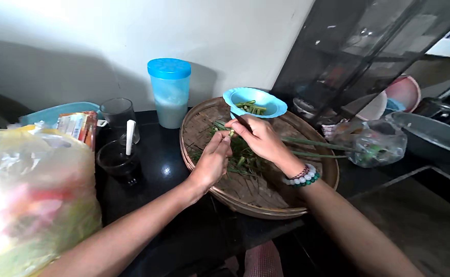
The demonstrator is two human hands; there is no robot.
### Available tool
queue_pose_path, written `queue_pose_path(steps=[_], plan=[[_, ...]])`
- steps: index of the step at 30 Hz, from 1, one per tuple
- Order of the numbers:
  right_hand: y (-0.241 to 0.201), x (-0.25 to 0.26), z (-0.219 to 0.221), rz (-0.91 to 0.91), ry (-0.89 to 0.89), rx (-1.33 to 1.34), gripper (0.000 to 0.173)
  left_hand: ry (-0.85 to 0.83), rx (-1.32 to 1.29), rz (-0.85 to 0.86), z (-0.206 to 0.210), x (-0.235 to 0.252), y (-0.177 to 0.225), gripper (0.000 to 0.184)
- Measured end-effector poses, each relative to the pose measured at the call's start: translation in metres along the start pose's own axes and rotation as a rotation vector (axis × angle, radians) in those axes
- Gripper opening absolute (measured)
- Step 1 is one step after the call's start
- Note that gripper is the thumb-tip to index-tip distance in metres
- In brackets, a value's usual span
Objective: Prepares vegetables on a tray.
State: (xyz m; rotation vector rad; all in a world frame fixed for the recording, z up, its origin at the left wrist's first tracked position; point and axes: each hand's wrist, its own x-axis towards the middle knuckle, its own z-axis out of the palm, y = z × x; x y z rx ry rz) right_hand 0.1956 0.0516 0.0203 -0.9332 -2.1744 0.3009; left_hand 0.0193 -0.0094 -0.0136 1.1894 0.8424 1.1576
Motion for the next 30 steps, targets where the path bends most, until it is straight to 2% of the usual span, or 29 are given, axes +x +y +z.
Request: queue_pose_path(steps=[3,4,7,11,14,16,18,19,21,24,26,27,30], plan=[[0.005,-0.005,0.000,0.227,-0.132,0.384,0.041,-0.021,0.052,0.056,0.000,-0.002,-0.002,0.031],[0.004,-0.005,-0.003,0.264,-0.178,0.502,0.039,-0.024,0.077,0.066,0.000,-0.002,-0.003,0.031],[0.005,-0.005,-0.007,0.242,-0.191,0.605,0.027,-0.036,0.141,0.080,-0.001,-0.003,-0.001,0.031],[0.000,-0.010,-0.024,0.330,0.048,0.375,0.034,-0.123,0.288,0.118,0.000,-0.009,0.000,0.036],[0.035,0.036,-0.046,0.294,0.262,0.161,0.036,-0.065,0.478,0.171,0.003,-0.007,-0.005,0.035],[0.048,0.057,-0.066,0.257,0.308,-0.018,0.042,-0.013,0.647,0.142,0.001,-0.005,-0.005,0.036],[0.052,0.065,-0.083,0.269,0.263,-0.108,0.065,-0.021,0.731,0.067,0.003,-0.003,-0.001,0.044],[0.051,0.064,-0.088,0.269,0.242,-0.137,0.065,-0.021,0.747,0.040,0.003,-0.002,0.000,0.047],[0.045,0.052,-0.095,0.251,0.130,-0.198,0.042,0.012,0.744,0.033,0.003,-0.001,0.001,0.048],[0.045,0.015,-0.100,0.268,-0.226,-0.354,0.024,0.111,0.669,0.080,0.001,0.001,-0.005,0.042],[0.053,-0.011,-0.099,0.397,-0.476,-0.508,0.022,0.146,0.630,0.076,0.000,0.003,-0.006,0.039],[0.059,-0.023,-0.097,0.475,-0.545,-0.581,0.026,0.154,0.621,0.078,0.000,0.003,-0.007,0.037],[0.076,-0.048,-0.094,0.601,-0.569,-0.713,0.024,0.169,0.636,0.127,0.002,0.002,-0.008,0.031]])
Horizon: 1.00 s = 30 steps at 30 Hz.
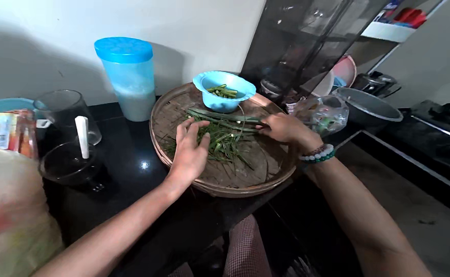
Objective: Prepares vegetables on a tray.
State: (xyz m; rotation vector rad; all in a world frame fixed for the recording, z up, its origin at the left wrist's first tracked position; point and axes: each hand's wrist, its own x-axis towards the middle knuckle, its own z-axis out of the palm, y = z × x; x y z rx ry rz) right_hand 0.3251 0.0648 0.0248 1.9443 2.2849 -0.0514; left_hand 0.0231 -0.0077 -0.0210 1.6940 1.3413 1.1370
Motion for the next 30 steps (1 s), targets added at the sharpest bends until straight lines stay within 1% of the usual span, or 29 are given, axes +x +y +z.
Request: queue_pose_path(steps=[2,6,8,12,15,17,18,20,21,22,24,25,28,30], plan=[[0.004,-0.007,0.001,0.015,0.077,0.006,0.020,0.011,0.017,0.027,0.000,-0.002,0.000,0.028],[-0.003,-0.032,-0.025,-0.043,0.402,0.005,0.015,0.034,0.024,0.053,-0.002,-0.006,0.002,0.025],[-0.011,-0.044,-0.040,-0.044,0.521,-0.026,0.017,0.050,0.014,0.073,-0.001,-0.008,0.002,0.024],[-0.024,-0.063,-0.051,-0.050,0.668,-0.089,0.016,0.123,-0.025,0.120,0.001,-0.010,0.000,0.021],[-0.030,-0.077,-0.051,-0.024,0.707,-0.087,0.016,0.133,-0.075,0.159,0.000,-0.011,0.000,0.019],[-0.030,-0.085,-0.054,0.013,0.726,-0.045,0.017,0.081,-0.124,0.144,-0.003,-0.011,0.000,0.026],[-0.029,-0.090,-0.056,0.020,0.741,-0.023,0.017,0.049,-0.145,0.124,-0.004,-0.010,0.001,0.033],[-0.026,-0.099,-0.057,0.000,0.772,0.053,0.017,0.005,-0.185,0.071,-0.005,-0.011,0.004,0.053],[-0.023,-0.104,-0.055,-0.023,0.782,0.102,0.018,-0.008,-0.207,0.050,-0.005,-0.011,0.006,0.056],[-0.019,-0.108,-0.051,-0.050,0.788,0.157,0.018,-0.013,-0.223,0.045,-0.005,-0.011,0.007,0.051],[-0.017,-0.111,-0.051,-0.080,0.747,0.290,0.020,-0.039,-0.231,0.065,-0.007,-0.009,0.009,0.031],[-0.021,-0.112,-0.054,-0.080,0.700,0.370,0.021,-0.058,-0.266,0.072,-0.009,-0.007,0.011,0.029],[-0.039,-0.112,-0.055,-0.113,0.508,0.655,0.020,-0.109,-0.473,0.053,-0.016,-0.004,0.023,0.047],[-0.059,-0.117,-0.047,-0.138,0.326,0.834,0.022,-0.110,-0.601,0.059,-0.026,-0.006,0.035,0.058]])
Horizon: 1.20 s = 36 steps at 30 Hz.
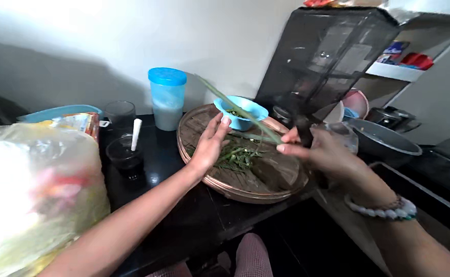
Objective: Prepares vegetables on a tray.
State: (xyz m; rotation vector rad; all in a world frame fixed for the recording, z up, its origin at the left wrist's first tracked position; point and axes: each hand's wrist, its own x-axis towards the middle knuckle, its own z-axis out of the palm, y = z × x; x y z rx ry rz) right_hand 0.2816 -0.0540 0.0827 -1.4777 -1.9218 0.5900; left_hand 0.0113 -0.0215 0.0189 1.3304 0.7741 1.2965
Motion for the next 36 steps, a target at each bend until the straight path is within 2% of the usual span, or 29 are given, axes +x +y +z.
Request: queue_pose_path(steps=[1,3,5,8,11,16,19,26,30,33,36], plan=[[-0.004,-0.005,0.010,0.009,-0.096,0.051,0.022,0.016,-0.054,0.014,-0.001,-0.002,0.008,0.060],[-0.010,-0.017,0.028,-0.021,-0.289,0.129,0.023,0.091,-0.109,0.041,-0.003,-0.006,0.021,0.048],[-0.016,-0.024,0.039,-0.122,-0.336,0.096,0.029,0.157,-0.087,0.046,-0.006,-0.009,0.024,0.041],[-0.021,-0.013,0.039,-0.302,-0.093,-0.055,0.041,0.108,-0.032,-0.058,-0.004,-0.011,0.021,0.042],[-0.025,0.006,0.031,-0.361,0.075,-0.085,0.053,-0.031,-0.046,-0.125,0.010,-0.019,0.018,0.038],[-0.013,0.012,0.031,-0.245,0.141,-0.009,0.059,-0.155,-0.080,-0.221,0.027,-0.035,0.021,0.041],[-0.001,0.018,0.037,-0.216,0.114,0.095,0.062,-0.166,-0.132,-0.258,0.027,-0.036,0.019,0.042],[0.006,0.022,0.052,-0.236,0.105,0.024,0.058,-0.188,-0.114,-0.300,0.028,-0.039,0.011,0.041],[0.002,0.019,0.051,-0.148,0.070,0.077,0.060,-0.194,-0.080,-0.333,0.030,-0.039,0.008,0.041],[0.001,0.019,0.051,-0.127,0.069,0.068,0.061,-0.226,-0.026,-0.315,0.032,-0.040,0.005,0.039],[-0.001,0.022,0.049,0.019,-0.025,0.211,0.061,-0.230,0.154,-0.216,0.032,-0.037,-0.004,0.031]])
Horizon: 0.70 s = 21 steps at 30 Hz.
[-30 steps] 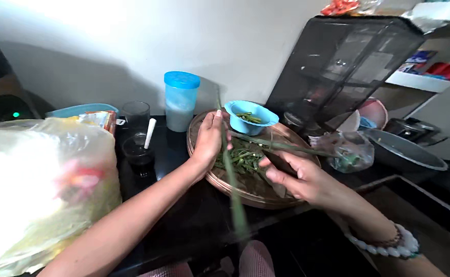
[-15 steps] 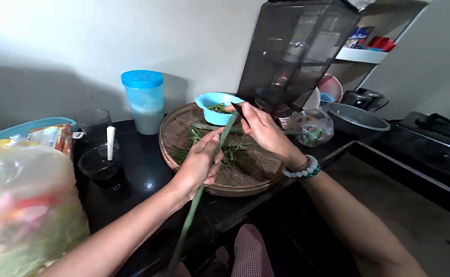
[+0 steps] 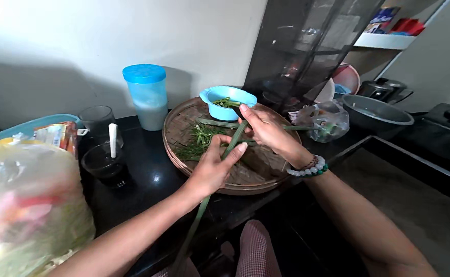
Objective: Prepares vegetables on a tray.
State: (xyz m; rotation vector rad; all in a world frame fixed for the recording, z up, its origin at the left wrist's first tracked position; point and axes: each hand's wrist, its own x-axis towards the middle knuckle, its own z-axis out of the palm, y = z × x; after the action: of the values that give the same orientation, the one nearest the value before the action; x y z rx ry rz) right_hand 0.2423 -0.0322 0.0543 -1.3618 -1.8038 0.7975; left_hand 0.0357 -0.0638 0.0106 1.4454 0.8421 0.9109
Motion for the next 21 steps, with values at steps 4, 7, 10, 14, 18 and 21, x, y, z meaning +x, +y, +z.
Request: queue_pose_path(steps=[4,7,10,14,18,21], plan=[[-0.001,0.020,0.002,0.207,-0.290,0.497,0.056,0.065,0.127,0.221,-0.003,0.005,-0.007,0.020],[-0.004,0.022,0.015,0.393,-0.329,0.549,0.057,0.186,0.212,0.359,-0.006,0.006,-0.002,0.021],[-0.004,0.021,0.014,0.348,-0.323,0.463,0.058,0.360,0.275,0.383,-0.012,0.007,0.004,0.025],[0.009,0.023,0.004,0.335,-0.267,0.300,0.058,0.443,0.298,0.378,-0.042,0.001,0.031,0.035],[0.028,0.015,-0.022,0.312,-0.083,0.137,0.055,0.441,-0.095,0.153,-0.066,-0.003,0.049,0.045],[0.040,0.011,-0.033,0.227,-0.004,-0.238,0.058,0.241,-0.403,-0.101,-0.074,0.010,0.035,0.040]])
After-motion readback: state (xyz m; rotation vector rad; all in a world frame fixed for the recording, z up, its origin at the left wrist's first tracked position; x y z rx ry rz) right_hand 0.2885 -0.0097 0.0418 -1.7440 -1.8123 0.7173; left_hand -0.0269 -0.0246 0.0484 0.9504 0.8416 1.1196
